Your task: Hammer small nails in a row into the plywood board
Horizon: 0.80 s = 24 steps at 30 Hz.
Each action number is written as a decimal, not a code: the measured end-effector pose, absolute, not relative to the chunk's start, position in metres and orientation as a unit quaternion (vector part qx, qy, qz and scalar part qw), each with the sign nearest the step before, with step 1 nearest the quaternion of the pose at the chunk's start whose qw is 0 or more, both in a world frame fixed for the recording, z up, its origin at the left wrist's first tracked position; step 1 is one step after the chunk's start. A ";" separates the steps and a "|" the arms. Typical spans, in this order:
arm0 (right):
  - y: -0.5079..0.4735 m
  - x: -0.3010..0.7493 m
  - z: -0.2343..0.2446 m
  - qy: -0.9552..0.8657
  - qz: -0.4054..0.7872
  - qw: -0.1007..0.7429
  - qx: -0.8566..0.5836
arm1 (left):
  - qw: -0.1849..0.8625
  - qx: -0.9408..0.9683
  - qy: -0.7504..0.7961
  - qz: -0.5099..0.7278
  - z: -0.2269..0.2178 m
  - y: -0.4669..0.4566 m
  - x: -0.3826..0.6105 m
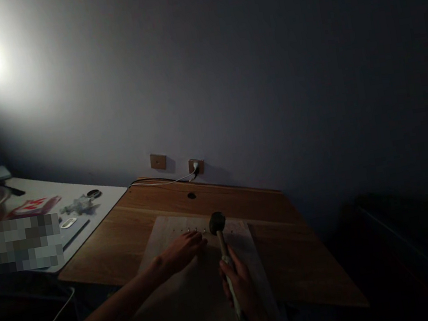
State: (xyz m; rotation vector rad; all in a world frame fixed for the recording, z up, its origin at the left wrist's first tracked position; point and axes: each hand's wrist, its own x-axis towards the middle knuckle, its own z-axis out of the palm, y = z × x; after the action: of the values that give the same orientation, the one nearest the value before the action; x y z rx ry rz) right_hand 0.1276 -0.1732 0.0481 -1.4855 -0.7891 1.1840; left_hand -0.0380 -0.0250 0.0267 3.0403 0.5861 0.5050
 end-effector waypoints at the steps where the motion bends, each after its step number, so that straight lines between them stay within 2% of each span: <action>1: -0.173 0.127 0.047 -0.329 0.494 0.517 -0.616 | 0.028 0.962 0.209 0.172 0.027 -0.021 -0.043; 5: -0.172 0.124 0.043 -0.330 0.500 0.515 -0.613 | 0.162 0.889 0.339 0.260 0.025 0.004 -0.068; 9: -0.169 0.121 0.041 -0.335 0.498 0.510 -0.616 | 0.224 0.836 0.395 0.309 0.018 0.024 -0.083; 24: -0.152 0.098 0.048 -0.371 0.524 0.488 -0.591 | 0.189 0.843 0.396 0.310 0.008 0.018 -0.079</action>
State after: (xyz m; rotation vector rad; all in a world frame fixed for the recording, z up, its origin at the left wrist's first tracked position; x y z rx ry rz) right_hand 0.0978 -0.1521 0.0482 -1.4376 -0.9013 1.2746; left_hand -0.0793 0.0179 0.0080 2.3716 1.1144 0.8726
